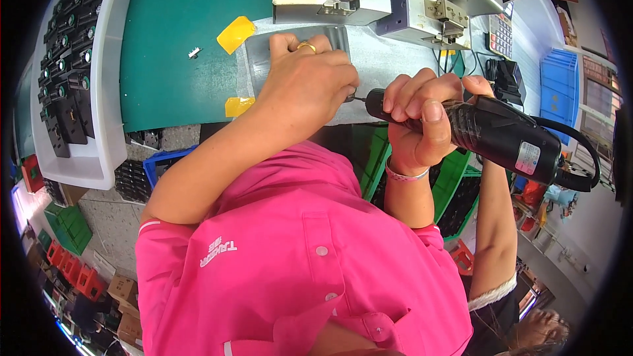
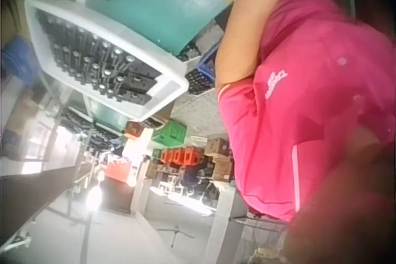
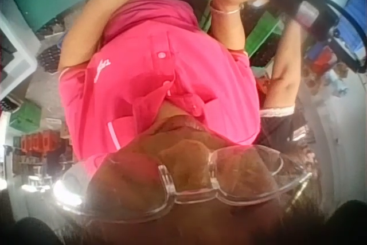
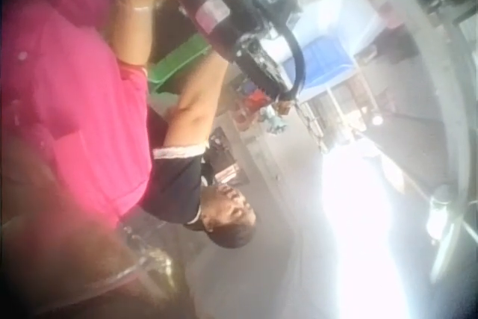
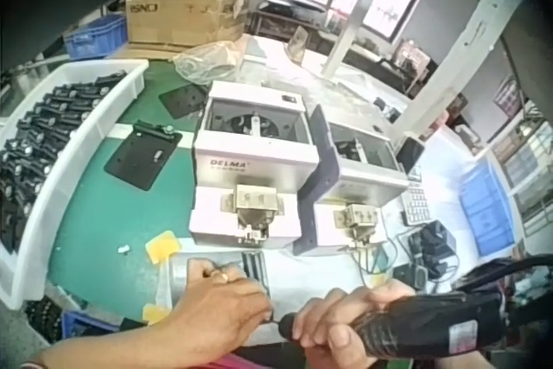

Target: The person assembles plastic housings by fastening screws into them with an electric screwdriver.

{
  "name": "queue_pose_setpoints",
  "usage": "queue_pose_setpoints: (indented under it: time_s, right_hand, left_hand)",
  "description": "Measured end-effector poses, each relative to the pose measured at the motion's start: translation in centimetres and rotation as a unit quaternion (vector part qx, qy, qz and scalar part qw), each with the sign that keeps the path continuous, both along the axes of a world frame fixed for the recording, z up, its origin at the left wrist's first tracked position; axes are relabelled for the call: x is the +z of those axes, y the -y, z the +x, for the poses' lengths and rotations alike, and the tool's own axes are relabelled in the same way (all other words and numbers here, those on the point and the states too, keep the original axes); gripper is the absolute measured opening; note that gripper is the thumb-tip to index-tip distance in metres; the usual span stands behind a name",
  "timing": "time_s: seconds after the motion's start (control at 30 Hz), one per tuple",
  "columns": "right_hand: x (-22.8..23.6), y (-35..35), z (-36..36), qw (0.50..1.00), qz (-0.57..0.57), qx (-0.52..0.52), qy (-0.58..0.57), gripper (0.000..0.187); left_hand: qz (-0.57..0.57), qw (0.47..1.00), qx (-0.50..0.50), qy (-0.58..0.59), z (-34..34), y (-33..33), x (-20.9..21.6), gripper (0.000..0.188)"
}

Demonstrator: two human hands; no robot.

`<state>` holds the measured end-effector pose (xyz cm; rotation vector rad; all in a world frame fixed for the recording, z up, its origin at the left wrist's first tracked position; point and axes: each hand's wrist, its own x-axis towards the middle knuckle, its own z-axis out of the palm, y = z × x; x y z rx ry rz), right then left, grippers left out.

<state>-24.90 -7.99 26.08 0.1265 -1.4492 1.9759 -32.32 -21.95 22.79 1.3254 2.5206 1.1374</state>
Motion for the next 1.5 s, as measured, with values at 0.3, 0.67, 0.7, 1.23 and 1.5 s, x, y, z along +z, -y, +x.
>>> queue_pose_setpoints:
  time_s: [0.3,0.67,0.7,1.23,1.5]
  right_hand:
    - [-0.3,0.0,-0.1,0.999,0.03,0.017,-0.017,0.049]
    - [-0.7,-0.2,-0.2,0.985,0.165,0.02,0.053,0.04]
    - [-0.8,-0.2,-0.1,0.985,0.165,0.022,0.053,0.04]
    - [1.9,0.6,0.2,0.998,0.012,-0.054,0.003,0.034]
    - [1.7,-1.7,0.7,0.998,-0.032,-0.06,0.001,0.047]
  left_hand:
    - [-0.012,0.999,-0.044,0.012,-1.1,-0.2,0.4,0.006]
    - [-0.01,0.997,-0.078,0.007,-1.9,-0.2,0.7,0.007]
    - [-0.023,0.996,-0.083,0.009,-1.9,-0.2,0.9,0.007]
    - [0.036,0.996,-0.021,-0.081,-0.1,1.8,-0.3,0.02]
    - [-0.13,0.988,0.072,-0.05,0.9,6.2,-0.6,0.079]
